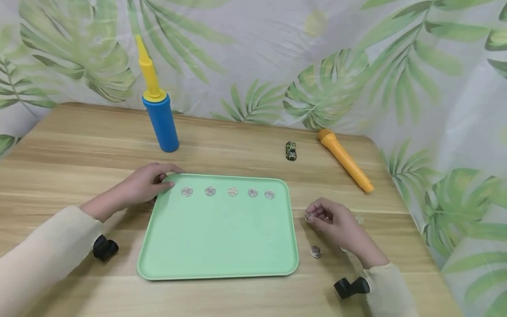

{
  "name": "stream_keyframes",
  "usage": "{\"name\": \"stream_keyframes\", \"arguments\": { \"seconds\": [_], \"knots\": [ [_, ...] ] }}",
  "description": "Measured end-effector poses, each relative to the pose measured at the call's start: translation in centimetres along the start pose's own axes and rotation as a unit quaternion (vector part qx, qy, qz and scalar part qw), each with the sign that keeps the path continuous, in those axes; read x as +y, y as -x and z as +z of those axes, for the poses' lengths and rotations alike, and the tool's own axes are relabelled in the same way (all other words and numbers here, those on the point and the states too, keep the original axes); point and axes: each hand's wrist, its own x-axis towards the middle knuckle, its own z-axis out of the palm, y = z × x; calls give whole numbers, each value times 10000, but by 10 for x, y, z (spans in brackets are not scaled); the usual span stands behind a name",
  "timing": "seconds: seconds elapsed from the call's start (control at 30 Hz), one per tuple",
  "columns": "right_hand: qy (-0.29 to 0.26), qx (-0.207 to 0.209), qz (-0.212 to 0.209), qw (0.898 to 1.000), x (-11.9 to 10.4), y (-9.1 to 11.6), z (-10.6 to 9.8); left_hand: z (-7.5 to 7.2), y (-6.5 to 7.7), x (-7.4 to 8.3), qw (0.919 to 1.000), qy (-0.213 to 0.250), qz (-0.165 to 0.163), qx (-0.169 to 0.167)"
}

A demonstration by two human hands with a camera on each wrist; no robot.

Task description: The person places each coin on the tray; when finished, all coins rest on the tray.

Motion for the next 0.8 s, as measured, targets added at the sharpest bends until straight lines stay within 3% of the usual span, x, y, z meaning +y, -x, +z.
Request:
{"name": "stream_keyframes", "arguments": {
  "seconds": [0.17, 0.33, 0.8],
  "knots": [
    [-407, 57, 121, 9991, -8, -24, 4, 0, 2, -1, 9999, 97, -120, -28],
    [-584, -171, 212, 9979, -21, -51, 19, 1, 1, -1, 9998, 124, -175, -43],
    [-588, -1305, -554, 9882, -84, -111, 83, -1, 1, 1, 10000, 28, -65, -15]
  ]
}}
